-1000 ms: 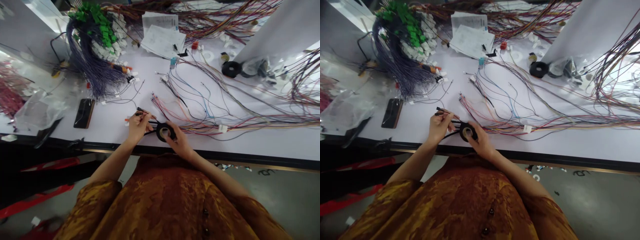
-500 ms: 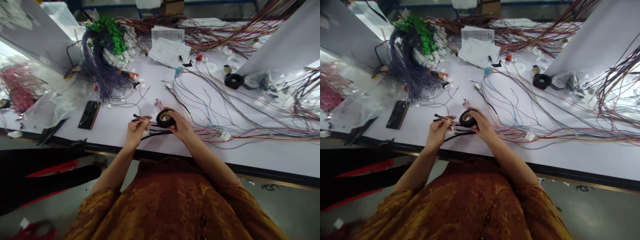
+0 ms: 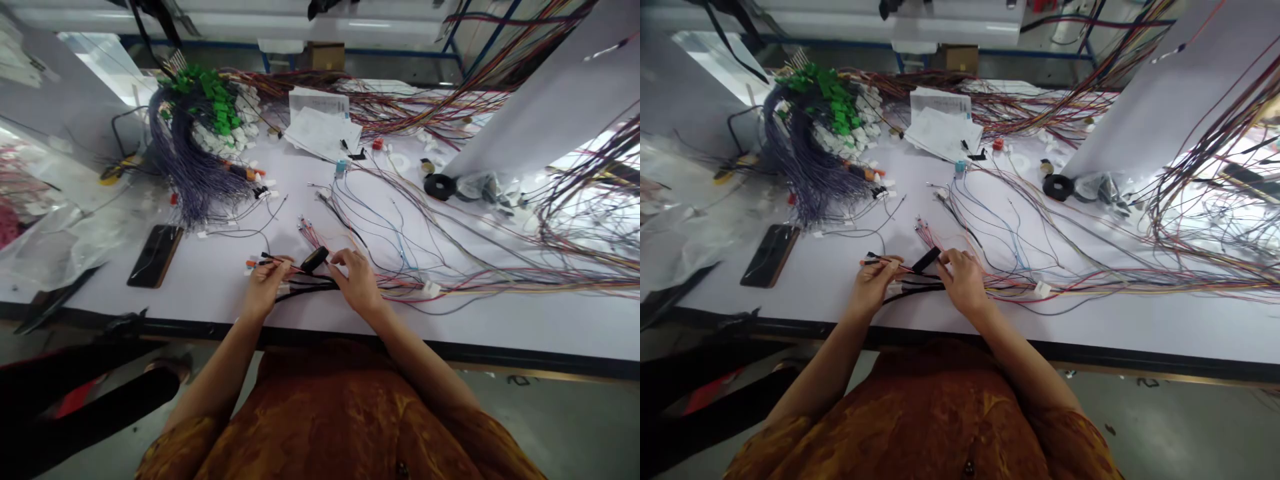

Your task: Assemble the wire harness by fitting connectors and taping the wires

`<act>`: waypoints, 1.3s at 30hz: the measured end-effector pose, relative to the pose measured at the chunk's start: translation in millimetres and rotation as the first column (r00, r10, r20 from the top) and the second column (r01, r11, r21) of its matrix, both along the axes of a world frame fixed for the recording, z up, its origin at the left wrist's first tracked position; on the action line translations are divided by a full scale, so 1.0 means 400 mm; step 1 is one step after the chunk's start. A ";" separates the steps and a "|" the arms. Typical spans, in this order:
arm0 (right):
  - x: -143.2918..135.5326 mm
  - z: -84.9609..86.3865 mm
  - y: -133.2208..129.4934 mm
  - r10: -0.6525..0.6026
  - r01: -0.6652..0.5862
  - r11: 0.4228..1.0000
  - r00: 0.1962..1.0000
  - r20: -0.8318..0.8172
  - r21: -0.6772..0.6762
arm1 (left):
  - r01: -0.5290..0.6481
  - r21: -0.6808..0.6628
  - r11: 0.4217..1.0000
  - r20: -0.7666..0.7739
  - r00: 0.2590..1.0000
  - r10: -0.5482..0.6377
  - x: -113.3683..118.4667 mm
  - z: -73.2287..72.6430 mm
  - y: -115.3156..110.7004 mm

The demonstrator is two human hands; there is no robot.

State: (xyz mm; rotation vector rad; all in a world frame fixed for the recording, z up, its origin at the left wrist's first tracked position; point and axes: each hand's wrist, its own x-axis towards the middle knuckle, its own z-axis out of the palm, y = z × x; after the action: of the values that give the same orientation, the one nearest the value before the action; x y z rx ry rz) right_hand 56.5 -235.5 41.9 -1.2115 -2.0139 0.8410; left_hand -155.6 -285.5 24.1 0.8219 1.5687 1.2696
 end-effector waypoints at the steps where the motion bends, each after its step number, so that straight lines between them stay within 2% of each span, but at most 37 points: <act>1: 0.000 0.002 0.001 0.020 -0.020 1.000 1.000 -0.004 0.002 | -0.006 0.009 1.000 -0.025 1.000 0.006 0.000 0.003 -0.002; 4: -0.003 -0.007 0.006 0.130 -0.130 0.989 0.992 -0.006 -0.072 | -0.013 -0.002 1.000 -0.045 0.999 0.013 0.002 0.013 -0.011; 8: -0.017 -0.032 0.005 0.255 -0.243 0.960 0.964 0.071 -0.141 | -0.017 -0.069 0.997 0.079 0.997 0.022 0.011 0.012 -0.019; 10: -0.027 -0.045 0.002 0.283 -0.276 0.948 0.959 0.029 -0.159 | -0.034 -0.066 0.997 0.117 0.992 0.041 0.015 0.004 -0.019; 13: -0.037 -0.060 -0.001 0.219 -0.228 0.957 0.973 -0.069 -0.182 | -0.078 -0.056 0.995 0.155 0.984 0.086 0.023 -0.006 -0.013; 17: -0.040 -0.073 -0.009 0.146 -0.161 0.979 0.982 -0.121 -0.123 | -0.123 -0.074 0.990 0.226 0.965 0.137 0.050 -0.006 -0.010; 22: -0.041 -0.086 -0.023 0.125 -0.136 0.986 0.985 -0.118 -0.094 | 0.055 -0.141 0.988 0.238 0.971 -0.020 0.106 -0.009 -0.015; 25: -0.042 -0.092 -0.029 0.143 -0.150 0.986 0.985 -0.100 -0.069 | 0.089 -0.122 0.989 0.164 0.984 -0.068 0.129 -0.014 -0.013; 31: -0.041 -0.091 -0.039 0.152 -0.164 0.978 0.984 -0.095 -0.126 | -0.011 -0.084 0.996 0.067 0.998 0.016 0.150 -0.018 -0.012; 36: -0.037 -0.103 -0.043 0.159 -0.168 0.980 0.983 -0.088 -0.109 | -0.103 -0.041 0.994 0.111 0.988 0.107 0.172 -0.021 -0.015; 39: -0.036 -0.116 -0.044 0.165 -0.171 0.984 0.980 -0.107 -0.049 | -0.130 -0.057 0.990 0.138 0.981 0.137 0.173 -0.027 -0.018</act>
State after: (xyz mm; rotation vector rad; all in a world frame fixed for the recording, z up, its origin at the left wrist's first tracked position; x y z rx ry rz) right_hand 42.2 -253.2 -4.4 -1.0174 -2.0414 1.0290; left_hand -86.2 -292.9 13.1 0.5908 1.5539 1.3508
